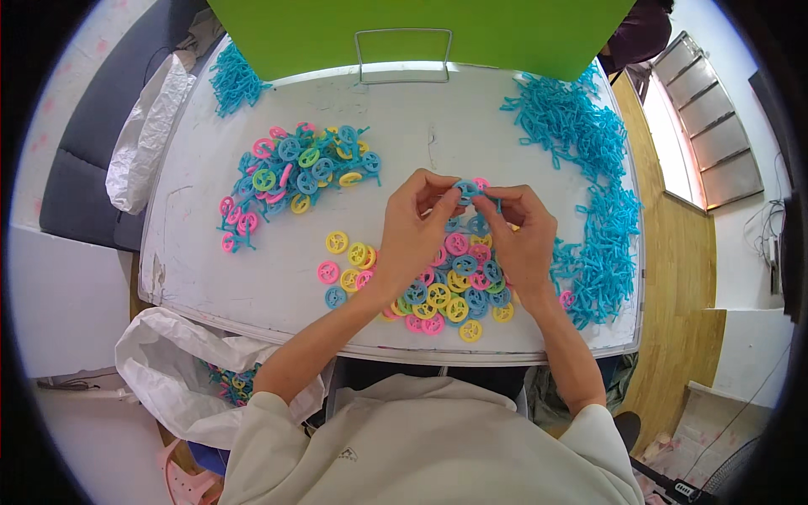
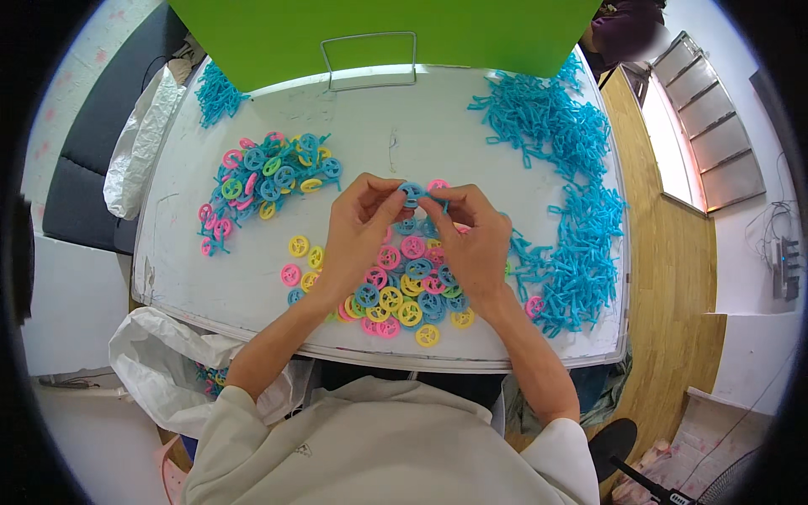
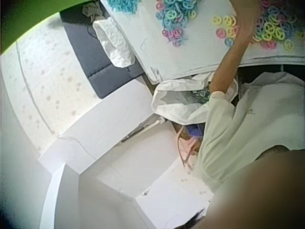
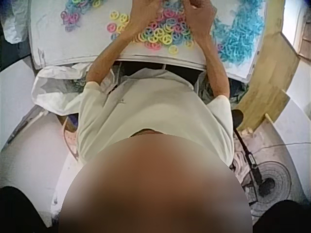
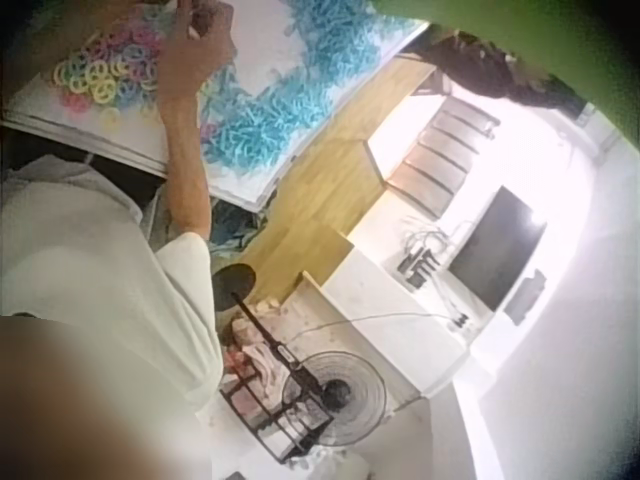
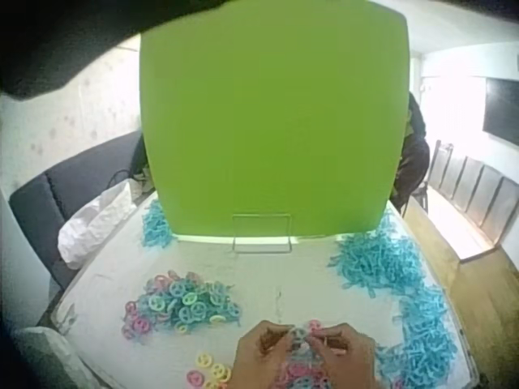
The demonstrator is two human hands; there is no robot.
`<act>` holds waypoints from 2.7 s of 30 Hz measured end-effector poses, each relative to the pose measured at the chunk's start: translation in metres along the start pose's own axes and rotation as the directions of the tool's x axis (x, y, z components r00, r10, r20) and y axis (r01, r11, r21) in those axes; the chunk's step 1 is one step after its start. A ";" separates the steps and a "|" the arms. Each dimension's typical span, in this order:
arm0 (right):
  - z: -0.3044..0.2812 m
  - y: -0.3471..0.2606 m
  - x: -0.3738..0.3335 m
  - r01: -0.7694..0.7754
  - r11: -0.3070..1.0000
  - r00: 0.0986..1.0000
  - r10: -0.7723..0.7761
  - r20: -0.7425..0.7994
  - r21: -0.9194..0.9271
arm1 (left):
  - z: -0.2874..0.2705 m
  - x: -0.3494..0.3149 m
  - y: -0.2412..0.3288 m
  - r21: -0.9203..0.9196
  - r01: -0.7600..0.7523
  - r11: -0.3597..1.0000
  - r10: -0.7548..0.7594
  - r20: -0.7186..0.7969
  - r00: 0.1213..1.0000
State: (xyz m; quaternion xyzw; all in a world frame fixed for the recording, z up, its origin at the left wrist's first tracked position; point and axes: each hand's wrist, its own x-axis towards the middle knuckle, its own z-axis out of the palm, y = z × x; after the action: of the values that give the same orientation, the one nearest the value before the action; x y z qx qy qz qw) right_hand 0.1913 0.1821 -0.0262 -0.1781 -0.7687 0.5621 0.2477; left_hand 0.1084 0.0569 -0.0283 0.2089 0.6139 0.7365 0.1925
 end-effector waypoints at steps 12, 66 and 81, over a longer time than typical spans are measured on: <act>-0.080 0.006 0.033 0.035 0.940 0.999 -0.029 0.023 -0.340 | -0.062 0.039 0.031 0.450 -0.334 0.828 0.481 -0.265 0.835; -0.013 0.007 0.010 -0.184 0.956 0.970 0.140 0.197 0.229 | -0.016 0.012 -0.006 -0.217 0.367 0.904 -0.312 0.251 0.916; -0.008 0.017 0.008 -0.179 0.971 0.956 0.133 0.261 0.161 | -0.013 0.008 0.000 -0.091 0.354 0.931 -0.338 0.154 0.928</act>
State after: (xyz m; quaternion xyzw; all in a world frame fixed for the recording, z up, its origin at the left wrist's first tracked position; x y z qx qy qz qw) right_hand 0.1895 0.1977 -0.0387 -0.1432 -0.7223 0.6659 0.1193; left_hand 0.0943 0.0502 -0.0301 0.1355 0.5824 0.7096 0.3728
